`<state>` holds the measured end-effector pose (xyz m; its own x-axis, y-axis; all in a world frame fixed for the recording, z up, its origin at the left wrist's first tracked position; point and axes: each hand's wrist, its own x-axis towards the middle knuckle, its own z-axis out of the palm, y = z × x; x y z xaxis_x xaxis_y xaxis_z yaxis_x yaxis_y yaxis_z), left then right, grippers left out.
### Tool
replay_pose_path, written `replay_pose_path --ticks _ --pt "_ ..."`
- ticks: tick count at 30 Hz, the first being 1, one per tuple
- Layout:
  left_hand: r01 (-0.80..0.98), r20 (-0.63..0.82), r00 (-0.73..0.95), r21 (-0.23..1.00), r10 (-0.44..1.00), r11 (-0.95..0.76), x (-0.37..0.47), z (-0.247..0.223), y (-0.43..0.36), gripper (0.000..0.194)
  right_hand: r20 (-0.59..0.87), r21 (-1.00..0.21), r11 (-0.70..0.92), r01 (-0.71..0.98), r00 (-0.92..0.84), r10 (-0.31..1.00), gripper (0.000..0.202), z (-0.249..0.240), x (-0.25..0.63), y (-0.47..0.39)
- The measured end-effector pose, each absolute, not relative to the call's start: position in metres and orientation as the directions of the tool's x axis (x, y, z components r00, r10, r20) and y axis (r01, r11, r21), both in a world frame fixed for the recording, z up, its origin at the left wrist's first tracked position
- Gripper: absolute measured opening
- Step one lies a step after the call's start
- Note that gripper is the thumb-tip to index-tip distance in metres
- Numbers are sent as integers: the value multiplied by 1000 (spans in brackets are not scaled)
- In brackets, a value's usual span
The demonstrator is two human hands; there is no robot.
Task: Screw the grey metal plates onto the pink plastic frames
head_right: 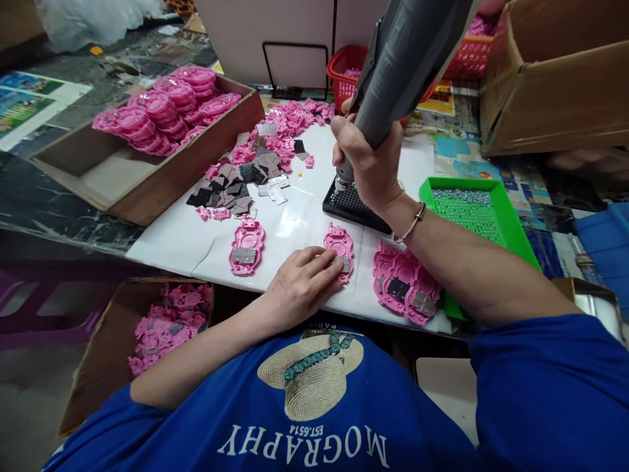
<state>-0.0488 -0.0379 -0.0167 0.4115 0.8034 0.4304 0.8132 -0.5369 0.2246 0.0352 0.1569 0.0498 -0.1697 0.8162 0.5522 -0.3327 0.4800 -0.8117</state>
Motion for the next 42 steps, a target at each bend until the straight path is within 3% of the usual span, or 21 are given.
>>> replay_pose_path --ticks 12,18,23,28,42 --pt "814 453 406 215 793 -540 -48 -18 -37 29 547 -827 487 -280 -203 812 37 59 40 151" --pt "815 423 405 235 811 -530 -48 -16 -37 30 605 -770 495 -403 -214 767 32 80 53 135" --pt "819 400 403 242 823 -520 -48 -15 -37 30 535 -832 445 -331 -268 801 29 74 73 106" --pt "824 402 403 230 822 -517 -48 -16 -37 30 485 -845 373 -383 -255 837 29 63 78 94" --pt "824 391 407 232 825 -517 -48 -13 -38 30 445 -884 363 -296 -292 846 31 53 80 100"
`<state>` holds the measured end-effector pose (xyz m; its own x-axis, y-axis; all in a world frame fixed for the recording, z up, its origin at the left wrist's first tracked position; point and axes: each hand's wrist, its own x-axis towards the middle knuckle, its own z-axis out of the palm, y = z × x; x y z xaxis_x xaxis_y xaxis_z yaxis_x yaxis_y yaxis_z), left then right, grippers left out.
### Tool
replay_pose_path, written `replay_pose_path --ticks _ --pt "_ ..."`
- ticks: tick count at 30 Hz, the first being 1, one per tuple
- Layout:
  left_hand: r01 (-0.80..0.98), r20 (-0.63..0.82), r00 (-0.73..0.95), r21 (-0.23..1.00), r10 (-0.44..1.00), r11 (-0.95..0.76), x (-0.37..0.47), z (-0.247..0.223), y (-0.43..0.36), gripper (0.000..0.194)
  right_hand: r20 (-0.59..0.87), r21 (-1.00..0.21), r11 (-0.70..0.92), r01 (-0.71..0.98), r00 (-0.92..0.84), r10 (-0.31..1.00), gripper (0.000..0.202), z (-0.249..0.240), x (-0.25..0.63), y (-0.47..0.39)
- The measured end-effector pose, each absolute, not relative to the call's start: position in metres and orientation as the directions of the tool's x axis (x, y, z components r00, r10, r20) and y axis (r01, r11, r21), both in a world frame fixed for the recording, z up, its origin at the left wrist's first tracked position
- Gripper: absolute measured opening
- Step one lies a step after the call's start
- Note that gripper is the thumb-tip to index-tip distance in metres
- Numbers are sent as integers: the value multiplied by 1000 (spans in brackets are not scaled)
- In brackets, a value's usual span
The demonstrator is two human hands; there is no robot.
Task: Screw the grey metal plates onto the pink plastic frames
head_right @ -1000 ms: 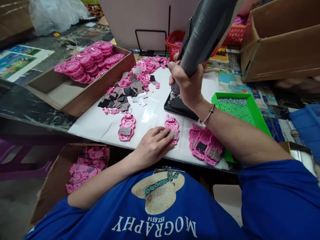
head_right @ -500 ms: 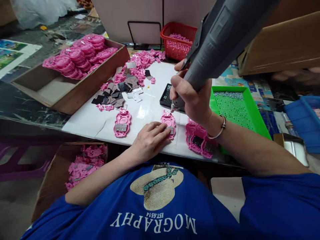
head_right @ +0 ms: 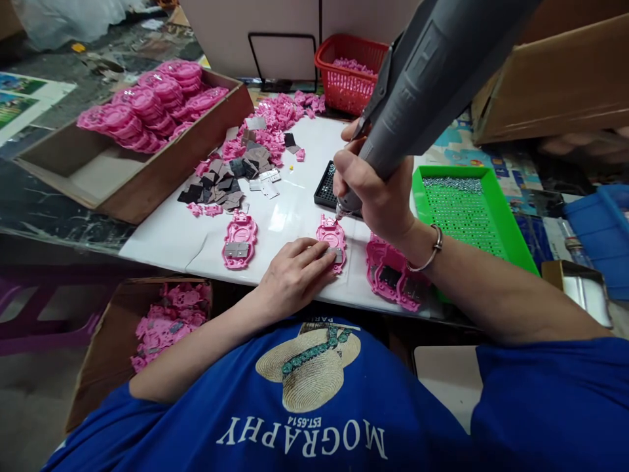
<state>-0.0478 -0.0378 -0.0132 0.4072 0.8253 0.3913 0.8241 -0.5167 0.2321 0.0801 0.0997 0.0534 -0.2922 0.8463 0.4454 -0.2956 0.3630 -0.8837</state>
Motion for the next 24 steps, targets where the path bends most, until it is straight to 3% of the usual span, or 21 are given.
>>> replay_pose_path --ticks 24 --pt "822 383 405 246 830 -515 -47 -13 -38 30 460 -872 355 -337 -317 830 28 54 75 95"
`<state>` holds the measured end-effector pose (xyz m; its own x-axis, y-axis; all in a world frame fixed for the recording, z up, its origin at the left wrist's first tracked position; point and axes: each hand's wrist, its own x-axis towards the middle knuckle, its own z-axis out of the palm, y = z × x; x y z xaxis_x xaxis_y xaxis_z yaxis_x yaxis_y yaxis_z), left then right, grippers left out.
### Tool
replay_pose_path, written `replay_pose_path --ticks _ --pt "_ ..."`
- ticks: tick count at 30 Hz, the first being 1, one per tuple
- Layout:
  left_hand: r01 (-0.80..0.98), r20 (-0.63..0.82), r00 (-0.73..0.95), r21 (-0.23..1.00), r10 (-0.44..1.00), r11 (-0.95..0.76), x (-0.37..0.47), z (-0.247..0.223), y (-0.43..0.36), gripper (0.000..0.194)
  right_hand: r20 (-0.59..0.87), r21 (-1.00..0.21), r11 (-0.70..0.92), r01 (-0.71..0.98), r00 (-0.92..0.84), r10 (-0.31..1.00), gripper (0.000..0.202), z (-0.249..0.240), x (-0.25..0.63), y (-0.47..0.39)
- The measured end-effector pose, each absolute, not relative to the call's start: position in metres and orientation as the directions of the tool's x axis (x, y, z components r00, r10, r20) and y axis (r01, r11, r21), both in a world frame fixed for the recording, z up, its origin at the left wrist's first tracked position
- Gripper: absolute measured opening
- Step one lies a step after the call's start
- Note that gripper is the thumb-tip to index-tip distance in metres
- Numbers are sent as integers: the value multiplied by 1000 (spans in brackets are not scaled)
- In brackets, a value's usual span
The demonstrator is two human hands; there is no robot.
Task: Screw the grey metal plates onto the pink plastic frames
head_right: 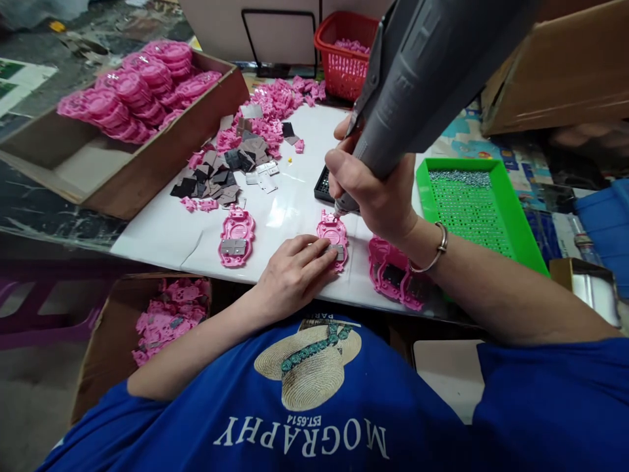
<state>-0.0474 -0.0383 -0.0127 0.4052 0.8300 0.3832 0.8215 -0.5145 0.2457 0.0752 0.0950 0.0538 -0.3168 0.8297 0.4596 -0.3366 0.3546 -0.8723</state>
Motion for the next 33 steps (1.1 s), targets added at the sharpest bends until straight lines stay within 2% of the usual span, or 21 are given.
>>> replay_pose_path --ticks 9,17,24,27,30,33 --pt "817 390 410 246 824 -522 -48 -13 -37 31 435 -886 337 -317 -321 841 26 55 78 95" --pt "814 404 407 246 819 -526 -47 -13 -37 29 495 -860 395 -323 -339 800 30 53 73 92" --pt "817 459 401 213 793 -536 -47 -19 -36 28 486 -853 349 -389 -346 803 27 47 72 97" --pt "795 497 399 231 770 -561 -50 -20 -35 26 472 -847 337 -410 -291 832 25 62 75 103" --pt "747 570 383 273 727 -606 -48 -17 -31 24 542 -788 419 -451 -185 820 27 90 84 105" --pt "683 630 373 311 681 -661 -34 -8 -19 26 563 -789 485 -376 -128 816 26 110 97 103"
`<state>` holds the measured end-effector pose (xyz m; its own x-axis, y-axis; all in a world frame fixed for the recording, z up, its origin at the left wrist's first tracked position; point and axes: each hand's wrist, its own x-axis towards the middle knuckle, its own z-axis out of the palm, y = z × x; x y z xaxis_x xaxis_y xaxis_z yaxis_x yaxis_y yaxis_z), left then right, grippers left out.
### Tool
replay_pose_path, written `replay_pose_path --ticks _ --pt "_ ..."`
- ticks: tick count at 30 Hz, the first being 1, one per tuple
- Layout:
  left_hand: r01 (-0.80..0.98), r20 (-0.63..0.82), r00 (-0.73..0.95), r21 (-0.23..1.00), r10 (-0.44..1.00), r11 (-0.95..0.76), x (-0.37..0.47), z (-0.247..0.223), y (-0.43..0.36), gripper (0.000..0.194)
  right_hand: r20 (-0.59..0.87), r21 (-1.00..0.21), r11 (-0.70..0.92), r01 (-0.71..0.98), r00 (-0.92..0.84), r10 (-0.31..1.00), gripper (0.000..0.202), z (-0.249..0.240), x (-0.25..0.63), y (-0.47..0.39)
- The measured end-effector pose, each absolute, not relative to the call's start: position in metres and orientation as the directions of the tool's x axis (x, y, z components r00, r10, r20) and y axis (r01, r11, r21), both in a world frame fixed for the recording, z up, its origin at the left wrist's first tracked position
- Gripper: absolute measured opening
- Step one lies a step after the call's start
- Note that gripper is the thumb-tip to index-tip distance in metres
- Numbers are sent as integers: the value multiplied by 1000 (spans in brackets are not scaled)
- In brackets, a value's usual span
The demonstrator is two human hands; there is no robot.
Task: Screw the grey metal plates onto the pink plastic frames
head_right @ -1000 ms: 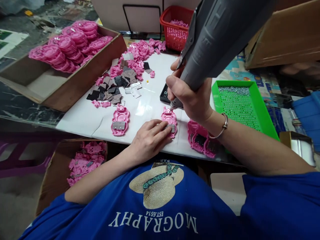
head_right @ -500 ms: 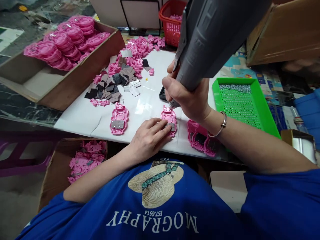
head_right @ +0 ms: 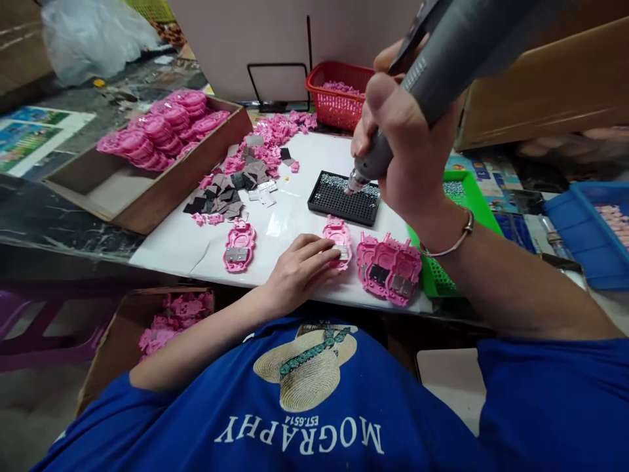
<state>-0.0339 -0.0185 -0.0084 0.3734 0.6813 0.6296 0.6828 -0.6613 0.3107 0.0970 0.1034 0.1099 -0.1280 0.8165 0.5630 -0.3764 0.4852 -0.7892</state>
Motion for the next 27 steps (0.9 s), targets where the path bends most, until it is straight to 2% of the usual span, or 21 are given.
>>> replay_pose_path --ticks 3,8,14,17,21,27 --pt "630 667 410 286 622 -722 -11 1 -1 28 569 -798 517 -309 -106 815 21 109 108 104" --pt "667 633 456 222 626 -711 -13 10 -5 33 606 -763 543 -350 -97 789 17 91 116 114" --pt "918 570 266 98 778 -385 -105 7 -69 36 607 -747 529 -403 -90 789 22 86 103 131" --pt "963 500 220 26 838 -268 -137 -1 -88 36 584 -774 511 -373 -111 804 29 83 85 139" --pt "956 544 209 63 813 -287 -136 -11 -85 28 581 -785 501 -366 -151 800 28 75 60 146" --pt "875 587 294 152 754 -459 -86 -19 -51 24 594 -774 504 -384 -165 787 35 63 43 155"
